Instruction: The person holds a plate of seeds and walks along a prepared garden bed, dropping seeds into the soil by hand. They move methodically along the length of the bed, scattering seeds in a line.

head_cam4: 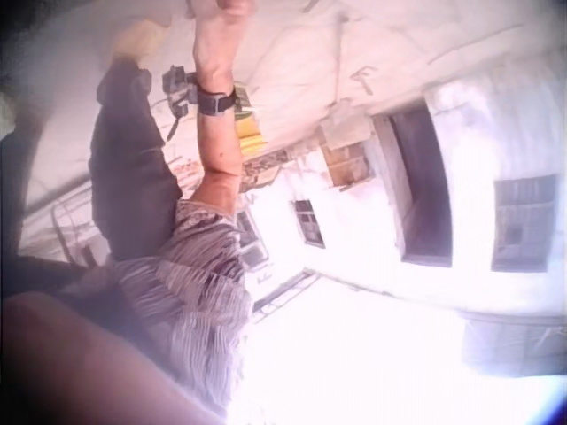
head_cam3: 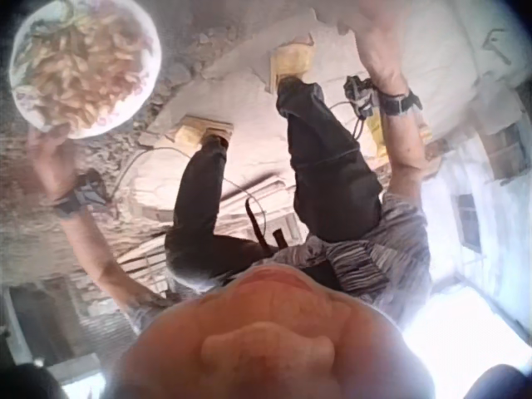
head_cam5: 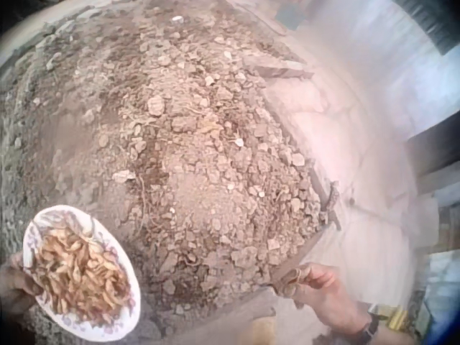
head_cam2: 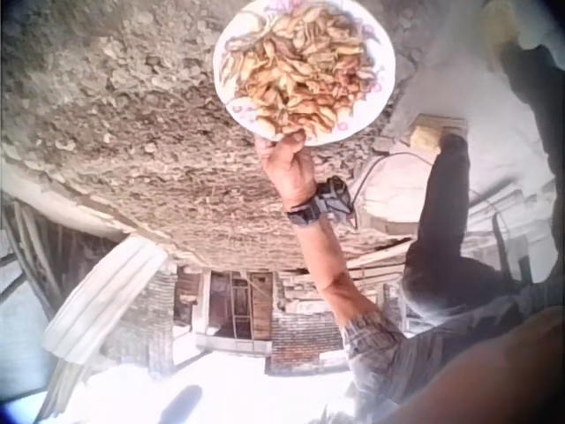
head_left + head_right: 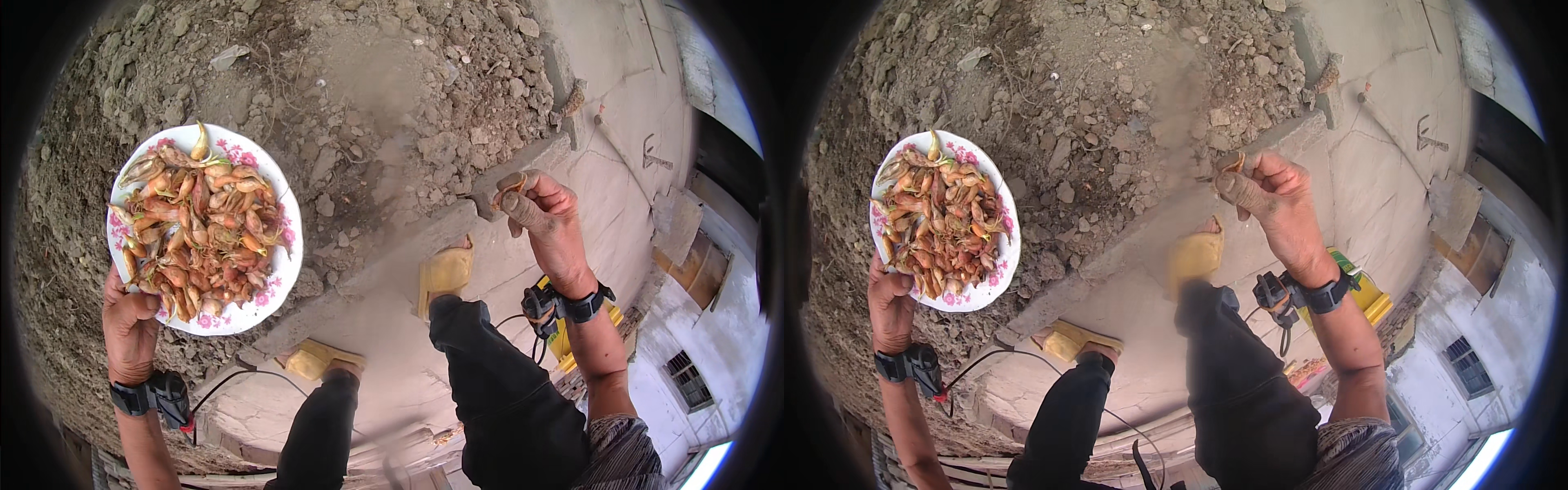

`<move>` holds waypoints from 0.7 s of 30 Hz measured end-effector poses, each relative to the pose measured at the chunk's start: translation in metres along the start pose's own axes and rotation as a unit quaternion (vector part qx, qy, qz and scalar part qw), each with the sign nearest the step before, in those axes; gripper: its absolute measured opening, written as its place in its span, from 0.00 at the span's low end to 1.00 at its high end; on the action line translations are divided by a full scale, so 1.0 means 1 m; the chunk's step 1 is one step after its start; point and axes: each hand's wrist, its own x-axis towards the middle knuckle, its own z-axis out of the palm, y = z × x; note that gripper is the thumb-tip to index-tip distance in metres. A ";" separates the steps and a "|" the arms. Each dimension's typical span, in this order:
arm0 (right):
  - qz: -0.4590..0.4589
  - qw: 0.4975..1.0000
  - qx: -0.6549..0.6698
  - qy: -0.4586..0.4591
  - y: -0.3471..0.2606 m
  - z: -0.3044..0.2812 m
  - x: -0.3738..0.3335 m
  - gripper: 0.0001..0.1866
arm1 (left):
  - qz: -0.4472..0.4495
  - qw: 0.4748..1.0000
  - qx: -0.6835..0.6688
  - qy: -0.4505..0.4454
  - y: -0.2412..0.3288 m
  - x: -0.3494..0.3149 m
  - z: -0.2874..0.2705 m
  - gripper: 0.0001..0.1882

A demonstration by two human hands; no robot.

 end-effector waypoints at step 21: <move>0.019 0.943 0.015 0.331 0.020 -0.224 -0.402 0.04 | 0.118 0.972 -0.190 0.070 0.038 -0.401 0.122 0.35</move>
